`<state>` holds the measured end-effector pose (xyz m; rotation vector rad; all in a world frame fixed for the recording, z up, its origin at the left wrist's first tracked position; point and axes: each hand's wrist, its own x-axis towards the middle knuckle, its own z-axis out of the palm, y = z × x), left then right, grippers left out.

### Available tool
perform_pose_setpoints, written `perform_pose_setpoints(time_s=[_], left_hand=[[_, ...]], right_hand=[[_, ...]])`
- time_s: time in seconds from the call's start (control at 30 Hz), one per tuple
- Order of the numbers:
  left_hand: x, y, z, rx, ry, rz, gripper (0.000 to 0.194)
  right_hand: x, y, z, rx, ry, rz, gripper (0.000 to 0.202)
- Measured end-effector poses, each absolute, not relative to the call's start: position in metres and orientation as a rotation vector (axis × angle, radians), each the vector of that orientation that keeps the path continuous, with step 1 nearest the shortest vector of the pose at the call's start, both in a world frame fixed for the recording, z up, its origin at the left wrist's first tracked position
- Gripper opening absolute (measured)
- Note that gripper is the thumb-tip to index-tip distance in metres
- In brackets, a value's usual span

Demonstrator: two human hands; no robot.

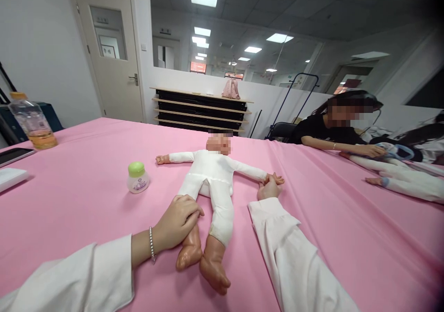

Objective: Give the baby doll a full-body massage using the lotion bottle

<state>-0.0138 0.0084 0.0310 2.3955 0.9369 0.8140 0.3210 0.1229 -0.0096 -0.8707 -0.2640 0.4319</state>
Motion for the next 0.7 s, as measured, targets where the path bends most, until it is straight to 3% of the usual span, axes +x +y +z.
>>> perform_pose_setpoints(time_s=[0.43,0.7], left_hand=[[-0.014,0.007,0.033,2.405,0.927,0.789,0.029],[-0.013,0.006,0.030,2.360,0.934,0.812,0.027]], right_hand=[[0.326,0.129,-0.013,-0.876,-0.178,0.219,0.030],[0.309,0.118,-0.001,-0.948,-0.263,0.287,0.026]])
